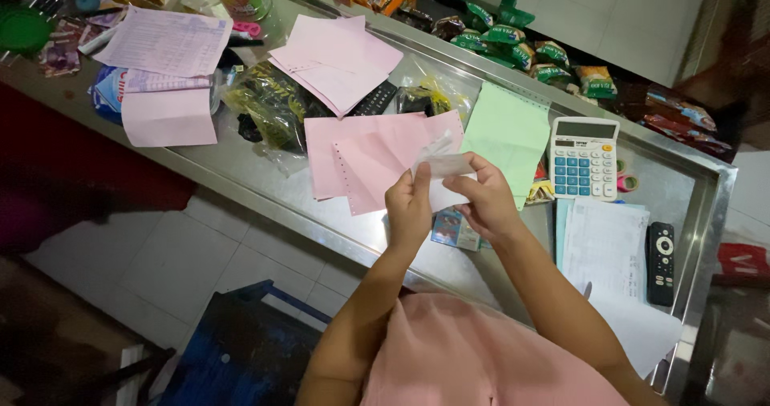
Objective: The person organizes a cluttered counter by moving various items, including a remote control, calculator, and plastic containers. They then gather and sort through stacks of colored papers and receipts, placing them into piles.
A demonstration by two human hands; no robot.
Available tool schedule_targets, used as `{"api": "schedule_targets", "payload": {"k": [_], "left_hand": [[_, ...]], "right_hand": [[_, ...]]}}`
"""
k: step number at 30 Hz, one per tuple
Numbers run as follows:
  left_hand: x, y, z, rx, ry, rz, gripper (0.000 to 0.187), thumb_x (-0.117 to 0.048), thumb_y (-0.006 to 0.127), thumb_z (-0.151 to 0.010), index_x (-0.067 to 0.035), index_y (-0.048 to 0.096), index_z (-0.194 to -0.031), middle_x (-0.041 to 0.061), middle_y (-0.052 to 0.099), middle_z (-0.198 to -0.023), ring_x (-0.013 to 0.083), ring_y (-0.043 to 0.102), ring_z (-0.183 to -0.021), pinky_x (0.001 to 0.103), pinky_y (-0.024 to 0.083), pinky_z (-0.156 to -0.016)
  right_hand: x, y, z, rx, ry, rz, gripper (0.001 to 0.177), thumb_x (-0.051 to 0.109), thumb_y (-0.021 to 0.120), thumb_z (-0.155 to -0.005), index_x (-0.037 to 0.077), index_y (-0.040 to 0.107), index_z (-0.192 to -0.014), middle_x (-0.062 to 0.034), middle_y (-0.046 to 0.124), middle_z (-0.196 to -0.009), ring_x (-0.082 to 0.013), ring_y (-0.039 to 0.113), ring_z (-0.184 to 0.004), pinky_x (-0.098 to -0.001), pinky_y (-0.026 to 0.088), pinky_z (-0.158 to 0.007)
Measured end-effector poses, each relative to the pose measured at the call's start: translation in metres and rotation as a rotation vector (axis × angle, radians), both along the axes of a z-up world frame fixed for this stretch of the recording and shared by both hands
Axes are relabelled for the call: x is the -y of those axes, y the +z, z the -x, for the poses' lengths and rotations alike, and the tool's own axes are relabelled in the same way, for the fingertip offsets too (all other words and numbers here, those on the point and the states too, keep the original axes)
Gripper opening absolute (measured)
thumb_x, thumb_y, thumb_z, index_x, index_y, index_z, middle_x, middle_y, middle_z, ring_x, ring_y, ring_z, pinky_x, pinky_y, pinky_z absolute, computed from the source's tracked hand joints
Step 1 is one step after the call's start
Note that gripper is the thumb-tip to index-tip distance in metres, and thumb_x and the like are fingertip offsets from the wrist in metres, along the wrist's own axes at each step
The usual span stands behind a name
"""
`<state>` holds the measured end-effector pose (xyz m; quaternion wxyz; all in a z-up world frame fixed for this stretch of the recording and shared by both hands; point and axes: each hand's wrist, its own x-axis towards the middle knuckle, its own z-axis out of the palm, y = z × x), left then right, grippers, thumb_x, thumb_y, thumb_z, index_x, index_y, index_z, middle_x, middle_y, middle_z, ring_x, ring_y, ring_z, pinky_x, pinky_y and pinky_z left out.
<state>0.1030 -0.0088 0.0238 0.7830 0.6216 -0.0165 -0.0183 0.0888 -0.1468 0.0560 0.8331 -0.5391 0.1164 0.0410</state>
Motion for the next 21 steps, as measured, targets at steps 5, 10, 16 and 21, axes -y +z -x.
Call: {"api": "schedule_targets", "payload": {"k": [5, 10, 16, 21], "left_hand": [[0.000, -0.002, 0.005, -0.075, 0.037, -0.048, 0.043, -0.035, 0.055, -0.109, 0.003, 0.073, -0.100, -0.002, 0.053, -0.069, 0.0056, 0.041, -0.063, 0.025, 0.036, -0.056], [-0.001, 0.001, 0.001, -0.062, 0.072, 0.029, 0.042, -0.035, 0.054, -0.108, 0.003, 0.072, -0.105, -0.001, 0.066, -0.080, 0.0051, 0.053, -0.071, 0.023, 0.046, -0.064], [-0.014, 0.005, -0.010, -0.219, -0.036, 0.323, 0.039, -0.035, 0.052, -0.104, -0.003, 0.070, -0.113, 0.000, 0.074, -0.101, 0.0045, 0.064, -0.088, 0.022, 0.053, -0.077], [-0.012, -0.002, -0.005, -0.176, -0.137, 0.226, 0.033, -0.023, 0.068, -0.104, 0.008, 0.071, -0.114, 0.009, 0.072, -0.106, 0.0115, 0.063, -0.095, 0.028, 0.051, -0.083]], "right_hand": [[-0.001, -0.006, -0.005, -0.080, -0.019, -0.072, 0.019, 0.012, 0.070, -0.093, 0.001, 0.067, -0.108, -0.0029, 0.068, -0.080, -0.0027, 0.048, -0.046, -0.0181, 0.033, -0.037], [0.000, -0.014, -0.007, -0.073, -0.009, 0.023, 0.023, 0.022, 0.073, -0.095, -0.001, 0.070, -0.101, -0.0022, 0.067, -0.077, -0.0016, 0.040, -0.046, -0.0198, 0.027, -0.038], [-0.002, -0.022, 0.000, 0.151, -0.128, 0.740, 0.024, 0.021, 0.082, -0.094, 0.001, 0.073, -0.084, 0.0013, 0.058, -0.082, -0.0064, 0.046, -0.067, -0.0228, 0.035, -0.059], [-0.009, -0.020, -0.003, 0.248, -0.133, 0.634, 0.028, 0.017, 0.083, -0.093, 0.000, 0.063, -0.104, 0.0050, 0.059, -0.094, -0.0043, 0.050, -0.079, -0.0210, 0.041, -0.066]]}}
